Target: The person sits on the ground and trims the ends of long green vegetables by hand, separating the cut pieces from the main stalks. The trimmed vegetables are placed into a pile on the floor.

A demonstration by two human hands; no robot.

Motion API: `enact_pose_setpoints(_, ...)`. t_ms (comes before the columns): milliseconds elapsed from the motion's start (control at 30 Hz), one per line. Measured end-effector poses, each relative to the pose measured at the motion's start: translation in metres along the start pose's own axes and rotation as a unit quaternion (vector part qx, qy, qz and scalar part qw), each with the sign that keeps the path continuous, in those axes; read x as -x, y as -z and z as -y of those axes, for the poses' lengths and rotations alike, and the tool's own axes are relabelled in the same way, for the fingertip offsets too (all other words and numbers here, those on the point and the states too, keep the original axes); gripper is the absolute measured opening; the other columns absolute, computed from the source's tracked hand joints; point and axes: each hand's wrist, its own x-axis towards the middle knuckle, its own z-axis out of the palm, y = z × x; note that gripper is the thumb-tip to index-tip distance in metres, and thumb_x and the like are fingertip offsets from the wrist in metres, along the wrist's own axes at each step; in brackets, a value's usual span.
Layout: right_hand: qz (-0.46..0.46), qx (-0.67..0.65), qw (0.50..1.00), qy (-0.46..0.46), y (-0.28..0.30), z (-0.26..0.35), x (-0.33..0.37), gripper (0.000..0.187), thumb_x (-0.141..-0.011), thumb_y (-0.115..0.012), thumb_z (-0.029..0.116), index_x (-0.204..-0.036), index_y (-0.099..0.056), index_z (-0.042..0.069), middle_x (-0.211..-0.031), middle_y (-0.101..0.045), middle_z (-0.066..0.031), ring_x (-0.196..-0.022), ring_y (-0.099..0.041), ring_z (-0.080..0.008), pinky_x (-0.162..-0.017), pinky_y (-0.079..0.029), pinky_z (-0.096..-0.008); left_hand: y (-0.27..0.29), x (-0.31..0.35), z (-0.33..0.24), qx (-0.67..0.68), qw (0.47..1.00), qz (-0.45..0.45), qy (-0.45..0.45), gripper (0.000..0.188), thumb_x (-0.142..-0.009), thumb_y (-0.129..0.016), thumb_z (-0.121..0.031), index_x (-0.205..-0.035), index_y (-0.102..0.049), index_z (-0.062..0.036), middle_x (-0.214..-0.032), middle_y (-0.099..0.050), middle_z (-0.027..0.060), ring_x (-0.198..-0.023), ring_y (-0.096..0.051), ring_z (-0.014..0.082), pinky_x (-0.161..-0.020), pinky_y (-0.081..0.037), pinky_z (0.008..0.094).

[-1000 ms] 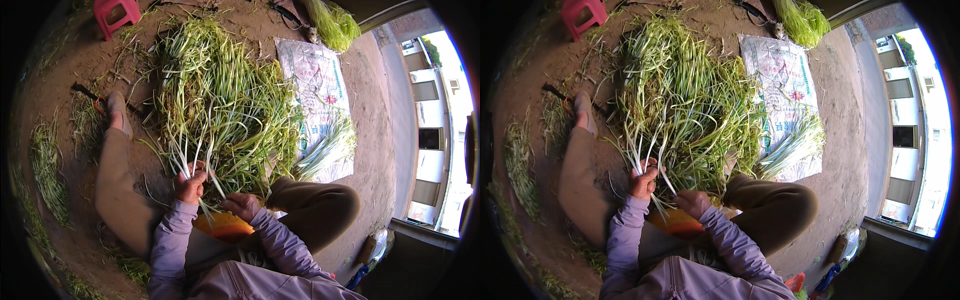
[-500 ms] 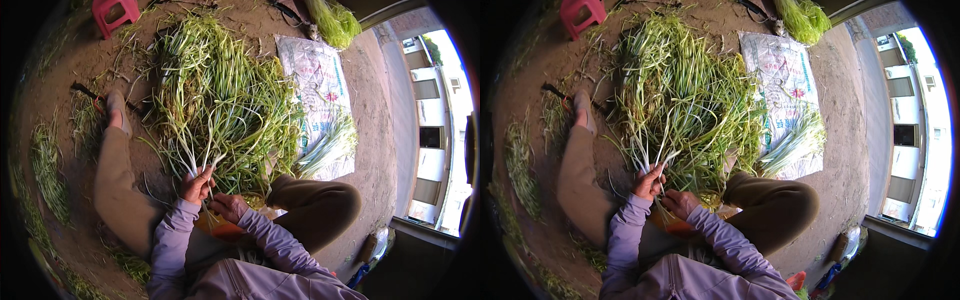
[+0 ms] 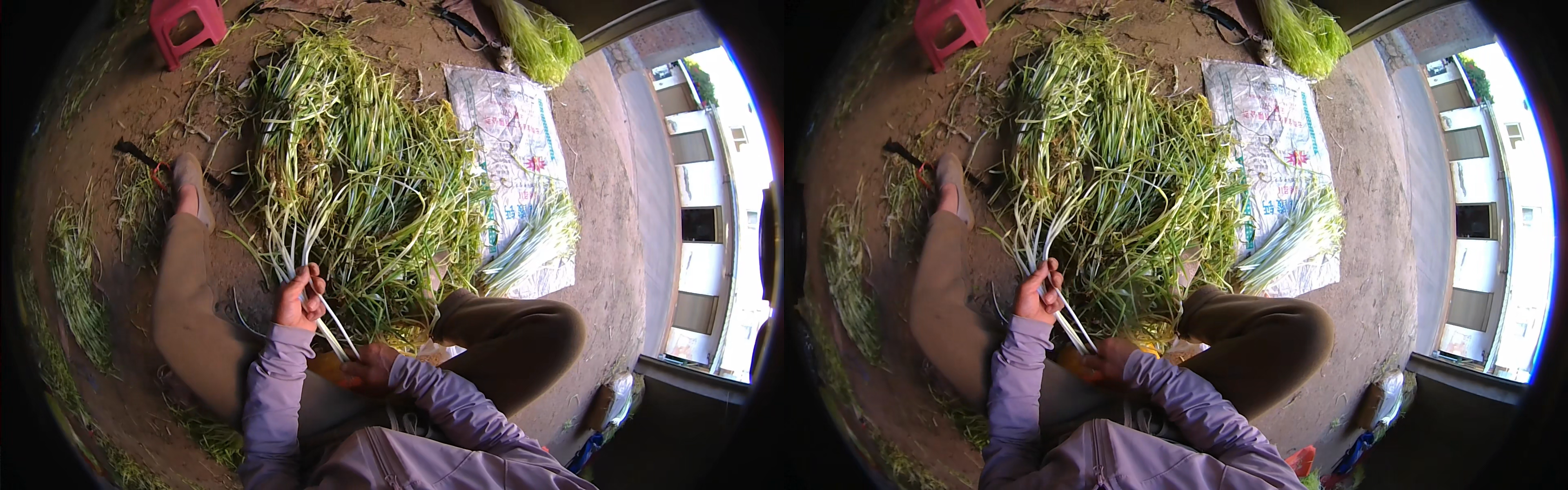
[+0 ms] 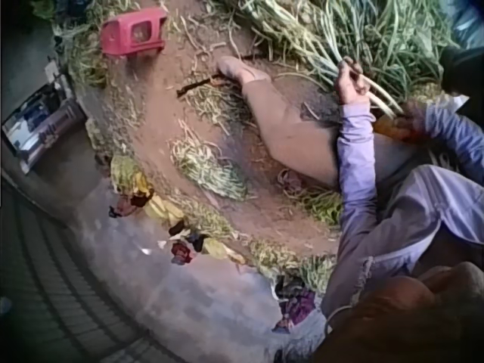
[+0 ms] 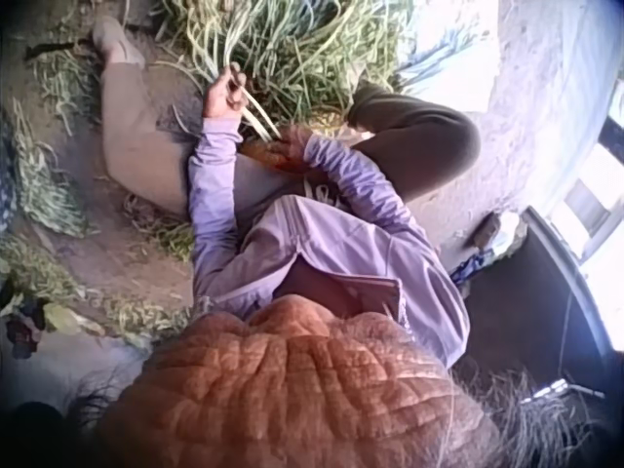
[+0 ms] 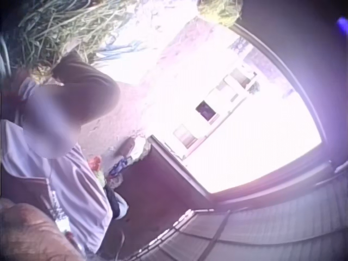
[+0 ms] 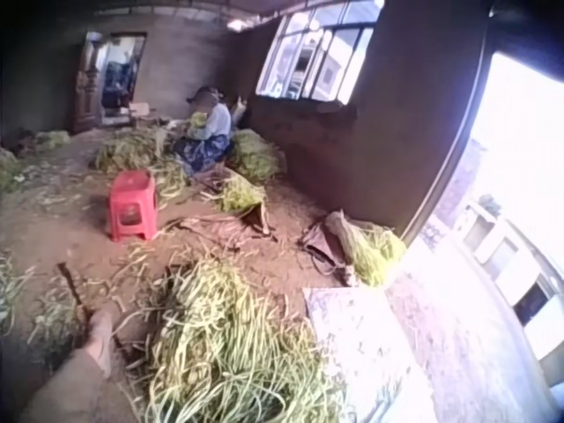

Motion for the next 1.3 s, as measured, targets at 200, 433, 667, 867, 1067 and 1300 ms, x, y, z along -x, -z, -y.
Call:
enact_pose_setpoints(200,-0.011,0.110,0.993,0.046,0.014,0.011,0.006,0.033,-0.079,-0.053,0.039,-0.076,-0.055,0.006,-0.071,-0.051,-0.0119,-0.058,-0.055,-0.0295,-0.050,-0.046,-0.0385,0.017,-0.003,-0.013,0.034,0.997,0.002,-0.074,0.016,-0.087,-0.051,-0.030,-0.092,-0.052,-0.0152,-0.065,-0.050,-0.0037,-0.040,-0.034,0.0021,-0.035,-0.024,0.0172)
enact_pose_setpoints(433,-0.008,0.213,0.973,-0.088,0.016,-0.016,0.005,0.020,-0.075,-0.052,0.024,-0.084,-0.061,0.008,-0.078,-0.060,-0.0107,-0.070,-0.061,-0.0265,-0.056,-0.050,-0.0358,0.005,0.011,-0.035,0.024,0.991,-0.034,-0.126,0.015,-0.088,-0.049,-0.029,-0.093,-0.050,-0.0146,-0.064,-0.049,-0.0030,-0.039,-0.034,0.0025,-0.034,-0.025,0.0175)
enact_pose_setpoints(667,-0.138,0.100,0.912,-0.373,0.012,-0.077,0.014,0.024,-0.079,-0.043,0.024,-0.078,-0.063,0.011,-0.072,-0.062,-0.0126,-0.067,-0.061,-0.0293,-0.058,-0.048,-0.0393,0.004,0.031,-0.062,0.048,0.986,0.033,-0.157,0.016,-0.090,-0.047,-0.030,-0.094,-0.047,-0.0142,-0.061,-0.048,-0.0043,-0.038,-0.034,0.0026,-0.034,-0.025,0.0184)
enact_pose_setpoints(867,-0.213,0.216,0.843,-0.444,0.066,-0.043,-0.001,0.014,-0.077,-0.048,0.019,-0.087,-0.058,0.015,-0.070,-0.061,-0.0156,-0.064,-0.060,-0.0333,-0.055,-0.046,-0.0410,0.000,0.034,-0.054,-0.012,0.982,-0.020,-0.186,0.015,-0.090,-0.047,-0.028,-0.093,-0.046,-0.0131,-0.061,-0.047,-0.0025,-0.050,-0.043,0.0050,-0.042,-0.032,0.0178)
enact_pose_setpoints(1067,-0.425,0.167,0.761,-0.461,0.165,-0.059,-0.026,0.025,-0.077,-0.051,0.019,-0.102,-0.056,0.021,-0.076,-0.061,-0.0185,-0.070,-0.059,-0.0363,-0.061,-0.045,-0.0445,0.000,0.027,-0.040,-0.077,0.961,-0.042,-0.264,0.021,-0.085,-0.055,-0.028,-0.091,-0.053,-0.0084,-0.058,-0.049,-0.0012,-0.060,-0.053,0.0101,-0.055,-0.046,0.0252)
enact_pose_setpoints(1300,-0.291,0.236,0.819,-0.435,0.177,-0.115,-0.049,0.024,-0.081,-0.046,0.028,-0.100,-0.055,0.017,-0.081,-0.062,-0.0156,-0.075,-0.060,-0.0343,-0.062,-0.046,-0.0425,-0.012,0.023,-0.024,-0.095,0.971,-0.080,-0.203,0.018,-0.084,-0.057,-0.028,-0.091,-0.055,-0.0116,-0.062,-0.048,-0.0035,-0.039,-0.038,0.0054,-0.035,-0.028,0.0199)
